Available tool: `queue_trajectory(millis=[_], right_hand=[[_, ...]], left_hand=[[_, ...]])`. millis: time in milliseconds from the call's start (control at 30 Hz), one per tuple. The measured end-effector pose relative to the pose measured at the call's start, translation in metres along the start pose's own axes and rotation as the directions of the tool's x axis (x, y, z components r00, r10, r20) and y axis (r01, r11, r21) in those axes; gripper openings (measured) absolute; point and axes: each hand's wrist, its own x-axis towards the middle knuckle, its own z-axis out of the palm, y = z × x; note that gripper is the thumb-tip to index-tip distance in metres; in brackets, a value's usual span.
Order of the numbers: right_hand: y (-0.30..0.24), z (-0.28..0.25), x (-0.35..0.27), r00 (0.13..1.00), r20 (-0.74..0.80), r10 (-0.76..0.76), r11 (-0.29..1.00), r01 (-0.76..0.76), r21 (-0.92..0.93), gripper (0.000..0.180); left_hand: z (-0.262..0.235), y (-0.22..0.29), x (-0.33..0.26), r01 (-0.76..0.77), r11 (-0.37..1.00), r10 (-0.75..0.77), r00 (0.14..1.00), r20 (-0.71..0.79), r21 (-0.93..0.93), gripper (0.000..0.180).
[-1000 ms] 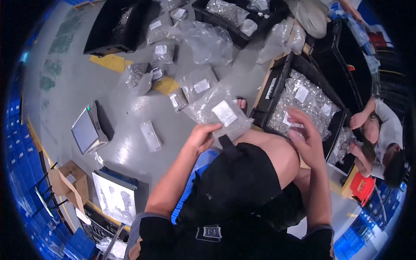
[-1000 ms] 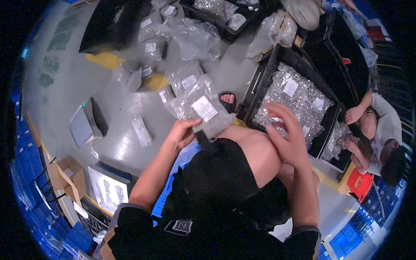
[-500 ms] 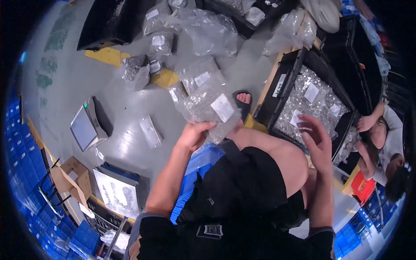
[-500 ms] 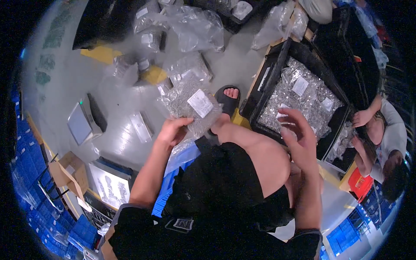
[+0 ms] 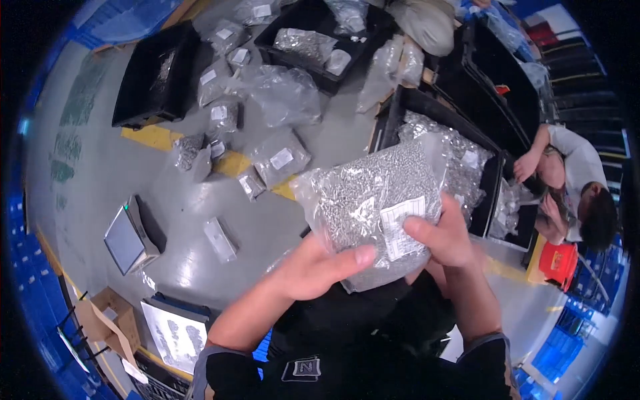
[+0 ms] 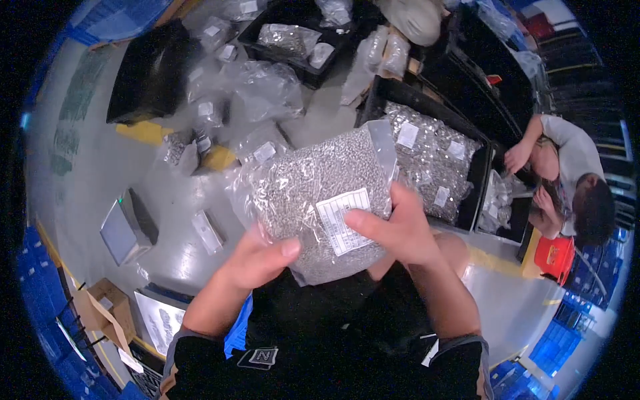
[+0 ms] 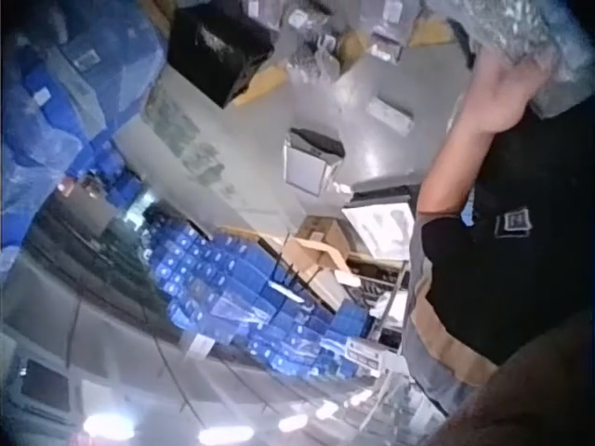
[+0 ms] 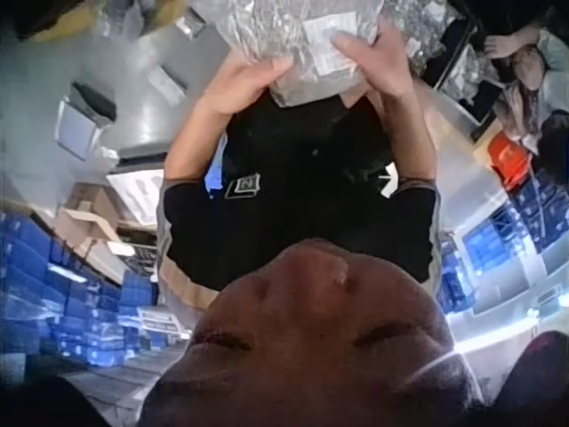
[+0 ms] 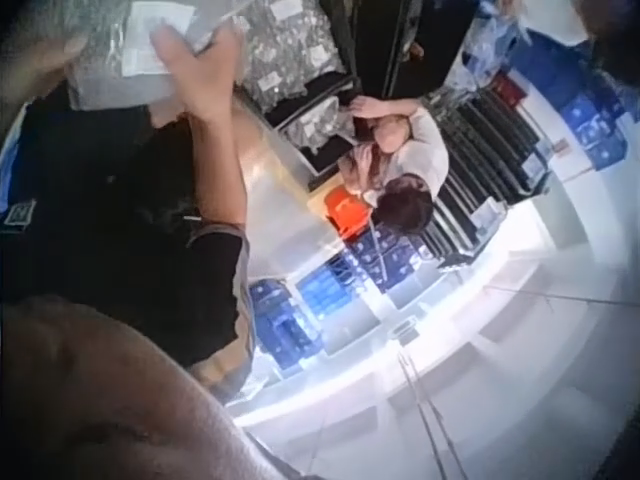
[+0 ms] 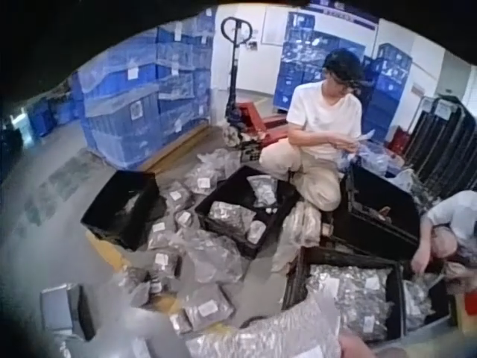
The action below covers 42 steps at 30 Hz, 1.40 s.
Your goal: Packaging and sorting small components from large bins into individual plastic bags and sealing them.
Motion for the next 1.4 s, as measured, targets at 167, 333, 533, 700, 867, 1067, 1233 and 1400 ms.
queue_trajectory(millis=[167,333,533,700,867,1067,1233,1400], right_hand=[[0.009,0.002,-0.032,0.995,-0.076,-0.060,0.998,0.059,-0.014,0.047],[0.006,0.006,-0.064,0.984,-0.143,-0.108,0.994,0.107,-0.016,0.042],[0.003,0.002,-0.089,0.937,-0.172,-0.303,0.952,0.306,-0.010,0.030],[0.005,-0.003,-0.098,0.916,-0.140,-0.375,0.925,0.380,0.007,0.030],[0.006,-0.006,-0.101,0.921,-0.147,-0.360,0.932,0.362,-0.016,0.030],[0.011,-0.010,-0.081,0.961,-0.194,-0.196,0.981,0.193,-0.034,0.030],[0.016,-0.016,-0.058,0.977,-0.196,-0.080,0.997,0.081,0.002,0.029],[0.006,-0.019,-0.020,0.989,-0.149,0.003,0.995,-0.017,-0.097,0.030]], left_hand=[[0.039,-0.013,-0.014,-0.094,0.990,0.111,0.978,-0.178,0.101,0.050],[0.050,-0.011,-0.006,-0.319,0.930,0.367,0.837,-0.406,0.184,0.046],[0.063,-0.011,-0.008,-0.352,0.890,0.422,0.876,-0.232,0.291,0.040],[0.073,-0.012,-0.010,-0.354,0.883,0.423,0.885,-0.196,0.310,0.039],[0.079,-0.014,-0.008,-0.302,0.906,0.378,0.894,-0.243,0.296,0.037],[0.060,-0.027,0.001,-0.257,0.961,0.194,0.885,-0.422,-0.097,0.029],[0.039,-0.032,0.013,-0.174,0.972,0.088,0.892,-0.443,-0.158,0.039],[0.000,-0.045,0.031,-0.145,0.811,-0.040,0.953,-0.301,-0.566,0.047]])
